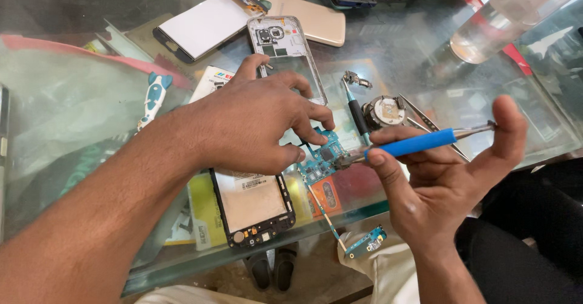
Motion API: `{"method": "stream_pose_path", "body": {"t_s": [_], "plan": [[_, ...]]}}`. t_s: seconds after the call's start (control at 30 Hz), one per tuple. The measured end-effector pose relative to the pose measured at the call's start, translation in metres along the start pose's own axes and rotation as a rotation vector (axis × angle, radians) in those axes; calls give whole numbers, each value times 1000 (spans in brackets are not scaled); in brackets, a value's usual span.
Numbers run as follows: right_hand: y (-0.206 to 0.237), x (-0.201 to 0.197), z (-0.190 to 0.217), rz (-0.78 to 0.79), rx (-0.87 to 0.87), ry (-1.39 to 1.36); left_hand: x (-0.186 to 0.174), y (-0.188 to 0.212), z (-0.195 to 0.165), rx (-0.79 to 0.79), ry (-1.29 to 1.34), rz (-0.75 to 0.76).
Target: The person cleans the exposed motherboard of a disassembled smartphone on a glass workbench. They hold the board steady with one hand while brushing its surface and connectors with a blue-handled brush, occasionally using a screwdriver and repositioning the board and other phone parts.
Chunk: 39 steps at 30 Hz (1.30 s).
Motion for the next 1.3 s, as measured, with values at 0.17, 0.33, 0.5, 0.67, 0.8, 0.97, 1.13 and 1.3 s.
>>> {"method": "stream_pose_path", "body": {"t_s": [0.17,0.33,0.5,0.67,0.8,0.97,1.13,1.3], "plan": [[5,2,-3,66,3,-51,1,1,0,-14,-13,9],[4,1,-5,22,81,2,1,1,-1,-10,-4,2],[0,3,2,67,11,-7,1,0,-1,-11,-28,19],[-7,1,4,43,84,41,2,0,0,-8,2,5],[-17,-3,2,115,77,42,2,0,0,29,-2,-11],[-14,0,-4,85,131,-77,0,0,-2,-40,42,4],[-7,2,-5,115,65,-19,0,0,-1,-90,15,-5],[-8,2,-3,185,29,-106,2,-3,3,9,62,-68]]}}
Point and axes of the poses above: each hand's wrist, its own y-axis away from the middle knuckle, its own x-axis out of the palm, z = x × y, the point moved 2 cm from there along -y, towards the middle knuckle, and after that the axes turned 8 degrees about y, right-handed, at the moved point
